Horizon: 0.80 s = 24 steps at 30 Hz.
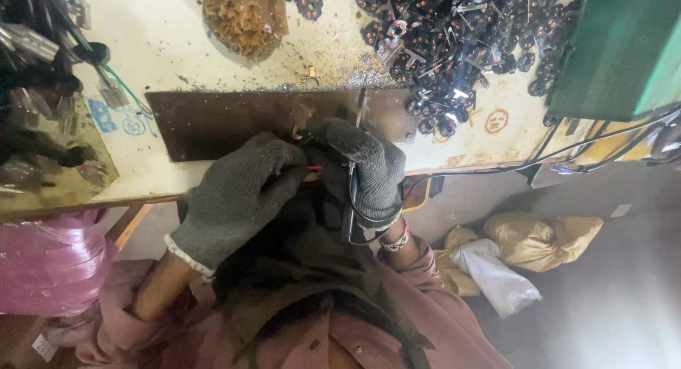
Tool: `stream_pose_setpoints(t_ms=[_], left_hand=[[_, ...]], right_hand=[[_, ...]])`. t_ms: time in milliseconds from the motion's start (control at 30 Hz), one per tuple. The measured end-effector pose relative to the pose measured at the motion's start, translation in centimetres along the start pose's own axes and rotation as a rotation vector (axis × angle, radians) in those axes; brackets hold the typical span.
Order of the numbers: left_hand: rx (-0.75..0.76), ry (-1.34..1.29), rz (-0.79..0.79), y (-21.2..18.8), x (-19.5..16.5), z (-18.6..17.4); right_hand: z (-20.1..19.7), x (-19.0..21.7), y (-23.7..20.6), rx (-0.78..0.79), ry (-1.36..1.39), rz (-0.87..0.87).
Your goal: The person solders wires to small DC power connectors at a workbench. They hold a connector in one hand and a soldering iron in the other, solder the wire to the terminal, and place the finished connector onto a large pile of completed units on the bench, repeating the cycle.
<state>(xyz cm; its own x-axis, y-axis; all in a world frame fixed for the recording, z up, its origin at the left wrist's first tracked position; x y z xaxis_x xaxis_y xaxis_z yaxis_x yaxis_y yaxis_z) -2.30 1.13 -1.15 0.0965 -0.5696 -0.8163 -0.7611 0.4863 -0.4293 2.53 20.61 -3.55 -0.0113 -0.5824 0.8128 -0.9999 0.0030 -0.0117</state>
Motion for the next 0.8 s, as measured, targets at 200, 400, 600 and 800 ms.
stream_pose_setpoints(t_ms=[200,400,600,800], left_hand=[[-0.138,0.1,0.314,0.3,-0.7,-1.8],[-0.201,0.133,0.231,0.4,-0.4,-0.5],[-0.195,-0.128,0.189,0.2,-1.2,-0.2],[-0.234,0.25,0.26,1.0,-0.6,-0.4]], right_hand=[[0.1,0.6,-0.5,-0.03,0.02,-0.008],[0.6,0.3,-0.5,-0.107,-0.123,0.042],[0.1,-0.4,-0.7,0.006,-0.097,-0.019],[0.2,0.3,-0.2,0.014,-0.151,0.057]])
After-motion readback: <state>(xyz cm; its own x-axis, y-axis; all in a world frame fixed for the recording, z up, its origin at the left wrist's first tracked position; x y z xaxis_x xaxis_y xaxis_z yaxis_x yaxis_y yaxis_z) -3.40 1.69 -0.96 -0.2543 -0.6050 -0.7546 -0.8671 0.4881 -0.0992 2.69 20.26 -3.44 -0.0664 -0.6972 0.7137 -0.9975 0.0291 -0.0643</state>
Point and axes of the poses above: each hand's wrist, its own y-axis towards the middle knuckle, its own z-axis out of the palm, x = y × z, the point moved 1 cm from there along y, towards the middle knuckle, and after that the axes turned 2 degrees about -y, right-handed, at the moved point
